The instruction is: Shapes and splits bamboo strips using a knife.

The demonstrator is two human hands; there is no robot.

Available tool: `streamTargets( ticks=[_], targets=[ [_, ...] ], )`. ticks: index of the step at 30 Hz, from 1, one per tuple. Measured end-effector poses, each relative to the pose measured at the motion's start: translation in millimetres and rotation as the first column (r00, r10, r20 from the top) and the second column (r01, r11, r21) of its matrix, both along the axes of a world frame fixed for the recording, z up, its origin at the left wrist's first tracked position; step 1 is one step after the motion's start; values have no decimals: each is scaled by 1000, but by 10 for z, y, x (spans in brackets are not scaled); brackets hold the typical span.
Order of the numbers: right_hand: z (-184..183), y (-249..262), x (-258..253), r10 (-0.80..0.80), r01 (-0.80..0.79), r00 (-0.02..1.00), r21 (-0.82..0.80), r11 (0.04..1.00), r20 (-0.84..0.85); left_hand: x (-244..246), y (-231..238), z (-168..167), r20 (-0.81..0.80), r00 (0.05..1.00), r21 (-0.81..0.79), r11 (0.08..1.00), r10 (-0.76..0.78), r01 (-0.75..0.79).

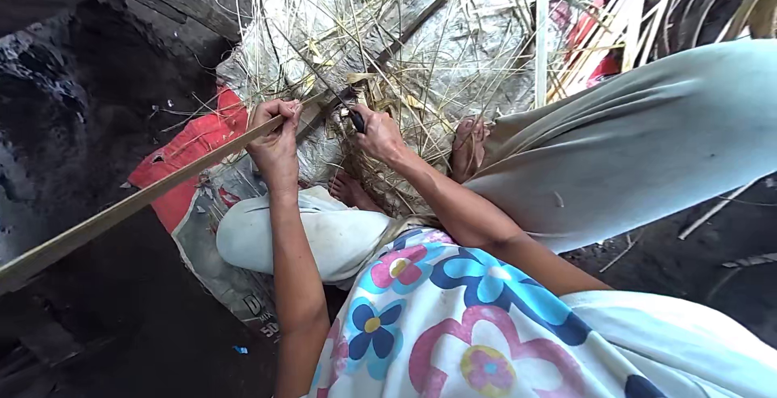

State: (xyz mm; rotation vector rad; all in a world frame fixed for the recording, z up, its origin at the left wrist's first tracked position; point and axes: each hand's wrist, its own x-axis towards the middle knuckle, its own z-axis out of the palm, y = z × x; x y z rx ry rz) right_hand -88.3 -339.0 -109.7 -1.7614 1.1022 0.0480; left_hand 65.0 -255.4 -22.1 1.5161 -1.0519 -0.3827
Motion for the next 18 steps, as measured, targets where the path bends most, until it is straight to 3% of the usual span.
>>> streamTargets(
  ticks=[3,6,11,15,18],
  targets=[
    [12,12,-8,31,-31,999,-39,999,12,27,5,-9,14,1000,9,1000,10,-10],
    [-187,-24,-41,-8,10,999,33,999,-40,58,21,-5,-6,1000,4,1000,22,-22],
    [-3,-36,-34,22,-23,1000,-23,999,-15,54,30,6,-29,1000,35,999,-7,8],
    [-214,-80,-79,-2,4,998,31,1000,-59,66,38,31,-33,999,39,999,-11,12],
    [-44,-55,-88,12,-12,1000,1,1000,-24,61,23,45,-44,999,63,998,-15,18]
  ],
)
